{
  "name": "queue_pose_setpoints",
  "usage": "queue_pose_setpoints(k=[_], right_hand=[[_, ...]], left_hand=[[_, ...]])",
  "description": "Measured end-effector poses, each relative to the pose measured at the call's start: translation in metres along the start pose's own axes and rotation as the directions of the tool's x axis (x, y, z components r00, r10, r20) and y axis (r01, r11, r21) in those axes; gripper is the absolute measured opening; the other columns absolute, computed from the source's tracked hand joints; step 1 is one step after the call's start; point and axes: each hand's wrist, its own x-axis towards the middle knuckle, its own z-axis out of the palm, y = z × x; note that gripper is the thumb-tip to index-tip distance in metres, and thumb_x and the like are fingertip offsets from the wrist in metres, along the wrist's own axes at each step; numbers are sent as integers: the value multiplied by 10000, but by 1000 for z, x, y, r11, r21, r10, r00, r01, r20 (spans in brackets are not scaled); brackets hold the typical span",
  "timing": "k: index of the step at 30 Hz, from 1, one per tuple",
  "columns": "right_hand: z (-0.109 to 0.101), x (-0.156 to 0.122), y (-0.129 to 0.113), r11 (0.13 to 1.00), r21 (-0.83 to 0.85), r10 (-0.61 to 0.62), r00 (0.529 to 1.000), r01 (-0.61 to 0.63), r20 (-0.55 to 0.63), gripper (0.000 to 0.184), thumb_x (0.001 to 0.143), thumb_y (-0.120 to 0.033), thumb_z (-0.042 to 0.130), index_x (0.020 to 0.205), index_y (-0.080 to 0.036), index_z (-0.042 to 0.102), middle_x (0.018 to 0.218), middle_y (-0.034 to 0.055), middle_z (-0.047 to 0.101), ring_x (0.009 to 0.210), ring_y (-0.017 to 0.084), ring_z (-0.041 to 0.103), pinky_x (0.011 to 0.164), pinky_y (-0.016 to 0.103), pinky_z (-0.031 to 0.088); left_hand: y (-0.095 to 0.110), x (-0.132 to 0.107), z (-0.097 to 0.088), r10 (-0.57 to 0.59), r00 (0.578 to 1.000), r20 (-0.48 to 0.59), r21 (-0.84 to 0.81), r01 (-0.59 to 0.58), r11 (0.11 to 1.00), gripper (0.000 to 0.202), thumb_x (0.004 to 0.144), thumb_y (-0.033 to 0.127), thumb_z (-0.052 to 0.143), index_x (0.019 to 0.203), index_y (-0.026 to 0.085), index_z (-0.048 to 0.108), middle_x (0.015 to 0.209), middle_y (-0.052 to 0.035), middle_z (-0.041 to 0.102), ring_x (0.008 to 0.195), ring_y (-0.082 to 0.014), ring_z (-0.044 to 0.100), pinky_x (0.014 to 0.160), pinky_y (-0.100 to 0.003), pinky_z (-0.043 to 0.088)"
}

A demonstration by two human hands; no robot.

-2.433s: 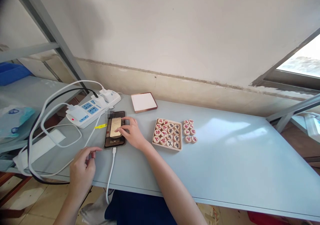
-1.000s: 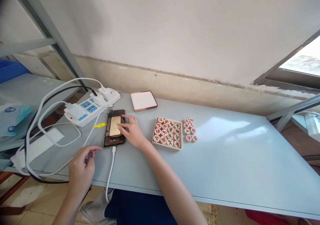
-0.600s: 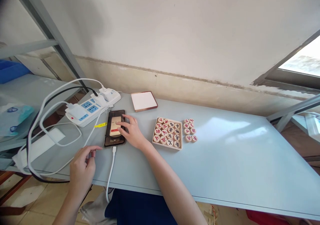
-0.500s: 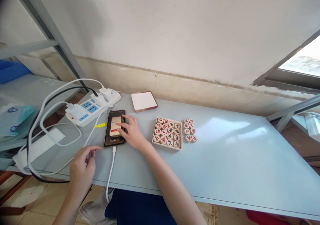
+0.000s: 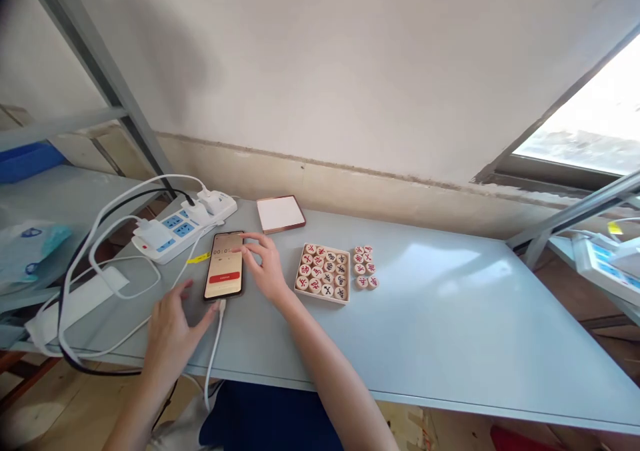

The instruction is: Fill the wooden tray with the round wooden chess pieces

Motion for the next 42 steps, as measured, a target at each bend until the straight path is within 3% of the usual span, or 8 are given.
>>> queue_pose_setpoints(k=[6,13,18,23,26,31,36,42], right_hand=[[-80,-24,-5,994,-95,37,995,-46,-96,330,940,-337,364,964,-230,676,1100,41,603,1033,151,548,902,286,412],[-174,-62,38,771,-627,161,987,-111,24,328,872,-275,491,1193,-279,560,1184,36,558,1090,189,491,927,334,376],[-166,-49,46,604,-793,147,969,73,201,404,861,-214,513,1258,-288,499,1232,38,539,1118,205,461,905,349,356],[-163,-44,46,609,-791,87,987,57,138,219,864,-254,541,1070,-235,614,1089,43,604,1043,188,508,888,321,336],[-180,-56,37,684,-728,40,998,-56,-39,201,848,-324,570,1013,-218,611,1030,32,618,1008,175,525,855,291,350],[-212,-108,15,688,-710,60,987,-151,-152,197,850,-340,561,1012,-250,626,1025,32,589,997,171,511,824,277,373],[-211,-149,8,576,-798,140,983,-177,-117,227,830,-335,586,1048,-291,633,1074,43,554,1002,198,499,812,307,381],[-202,-157,11,521,-829,128,979,-201,-157,217,831,-329,583,1039,-290,628,1041,28,572,982,191,500,821,318,354]], left_hand=[[25,-3,-1,0,994,113,280,-32,959,685,789,532,446,1337,141,316,1072,-158,598,1032,-342,527,774,-439,422],[-8,22,-7,107,979,173,418,-171,892,624,830,542,312,1309,145,367,947,-141,645,907,-341,586,722,-430,438],[-13,22,-11,180,968,176,399,-237,886,635,824,500,246,1281,89,402,935,-176,630,905,-361,583,733,-460,442],[32,16,-1,299,952,69,320,-305,897,622,811,509,269,1266,117,430,1179,-192,527,1013,-370,528,752,-465,452],[69,29,21,412,898,153,15,-419,908,560,799,517,345,1205,158,481,1226,-161,497,1077,-321,511,816,-419,454],[115,69,76,467,842,269,-416,-336,845,493,797,505,369,1116,170,539,1175,-122,527,990,-230,563,806,-339,476],[138,96,117,389,868,307,-498,-202,843,516,770,484,352,1040,116,591,1157,-155,560,1047,-260,550,825,-340,469],[143,98,129,440,838,323,-534,-223,816,507,762,479,347,955,112,639,1109,-154,585,1050,-266,543,862,-353,450]])
